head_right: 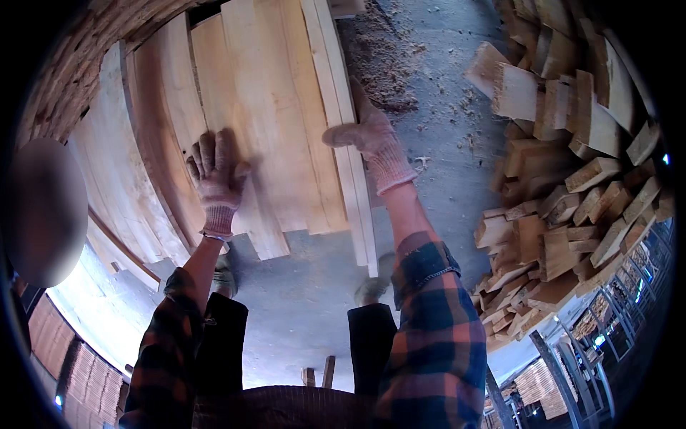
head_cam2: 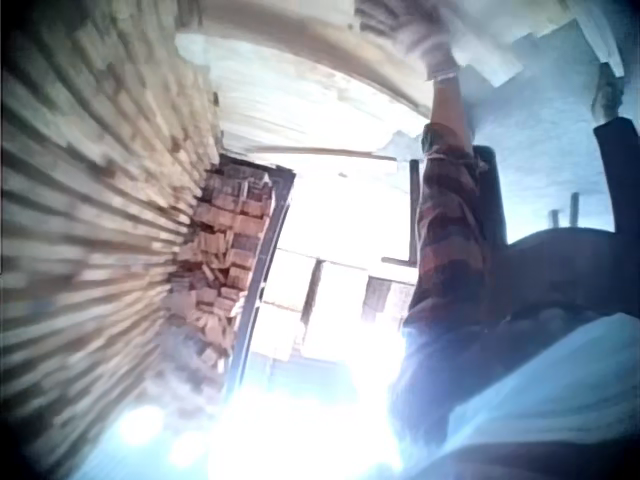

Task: The person repeatedly picks up wooden planks from a nearby pile and places them onto a growing stack on a workbench. The person wears gloves and handles the planks one by one, aligning them as they build the stack.

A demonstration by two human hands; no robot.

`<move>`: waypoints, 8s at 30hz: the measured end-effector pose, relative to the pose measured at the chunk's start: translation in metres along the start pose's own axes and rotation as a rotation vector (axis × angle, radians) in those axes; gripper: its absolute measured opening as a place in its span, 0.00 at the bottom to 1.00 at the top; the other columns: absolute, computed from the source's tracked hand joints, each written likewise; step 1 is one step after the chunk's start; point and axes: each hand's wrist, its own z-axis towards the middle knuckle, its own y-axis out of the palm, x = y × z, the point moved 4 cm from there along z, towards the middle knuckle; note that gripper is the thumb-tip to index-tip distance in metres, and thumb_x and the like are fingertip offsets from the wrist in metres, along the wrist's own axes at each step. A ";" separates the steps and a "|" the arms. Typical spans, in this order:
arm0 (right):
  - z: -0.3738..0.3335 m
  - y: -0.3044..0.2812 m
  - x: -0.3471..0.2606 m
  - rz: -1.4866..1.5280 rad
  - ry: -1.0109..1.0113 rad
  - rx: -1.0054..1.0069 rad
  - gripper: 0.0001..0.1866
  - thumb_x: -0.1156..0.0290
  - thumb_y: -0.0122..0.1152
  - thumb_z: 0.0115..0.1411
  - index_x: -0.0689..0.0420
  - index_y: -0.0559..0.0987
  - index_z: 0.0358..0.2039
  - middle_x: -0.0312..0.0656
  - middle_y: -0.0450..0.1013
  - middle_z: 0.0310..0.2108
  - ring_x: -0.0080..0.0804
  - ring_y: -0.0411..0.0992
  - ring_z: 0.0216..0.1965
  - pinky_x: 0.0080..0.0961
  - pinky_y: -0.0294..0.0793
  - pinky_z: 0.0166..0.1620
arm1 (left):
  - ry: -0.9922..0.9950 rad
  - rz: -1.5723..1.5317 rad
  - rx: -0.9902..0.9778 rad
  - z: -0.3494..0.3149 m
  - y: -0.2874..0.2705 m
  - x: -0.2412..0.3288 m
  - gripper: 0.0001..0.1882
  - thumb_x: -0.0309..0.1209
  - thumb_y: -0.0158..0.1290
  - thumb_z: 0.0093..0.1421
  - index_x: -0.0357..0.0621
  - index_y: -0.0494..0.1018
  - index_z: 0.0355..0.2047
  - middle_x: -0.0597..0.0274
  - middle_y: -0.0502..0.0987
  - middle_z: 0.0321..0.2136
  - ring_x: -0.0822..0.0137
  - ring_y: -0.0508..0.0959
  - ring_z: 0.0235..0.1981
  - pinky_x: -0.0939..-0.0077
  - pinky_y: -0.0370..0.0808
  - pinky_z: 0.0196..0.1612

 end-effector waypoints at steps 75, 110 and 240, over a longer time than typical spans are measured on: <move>0.052 0.607 0.006 -1.697 -0.198 -0.623 0.58 0.72 0.71 0.38 0.31 0.49 0.67 0.48 0.58 0.57 0.53 0.61 0.56 0.46 0.69 0.55 | -1.908 -1.510 0.752 -0.352 -0.156 -0.336 0.38 0.22 0.55 0.45 0.43 0.56 0.60 0.59 0.69 0.36 0.65 0.71 0.31 0.70 0.74 0.32; -0.057 0.690 0.197 -2.020 -0.668 -0.778 0.39 0.54 0.63 0.52 0.33 0.57 0.64 0.51 0.63 0.47 0.46 0.64 0.47 0.40 0.67 0.45 | -2.030 -2.011 0.926 -0.300 -0.205 -0.190 0.35 0.19 0.53 0.47 0.44 0.58 0.57 0.61 0.70 0.36 0.65 0.73 0.35 0.73 0.73 0.39; -0.238 0.173 -0.003 -0.683 0.163 0.203 0.47 0.59 0.64 0.51 0.49 0.51 0.68 0.58 0.68 0.52 0.52 0.65 0.55 0.42 0.62 0.58 | -0.821 -1.607 -0.720 -0.188 -0.202 0.008 0.35 0.27 0.53 0.60 0.41 0.53 0.66 0.66 0.71 0.42 0.75 0.70 0.38 0.81 0.70 0.42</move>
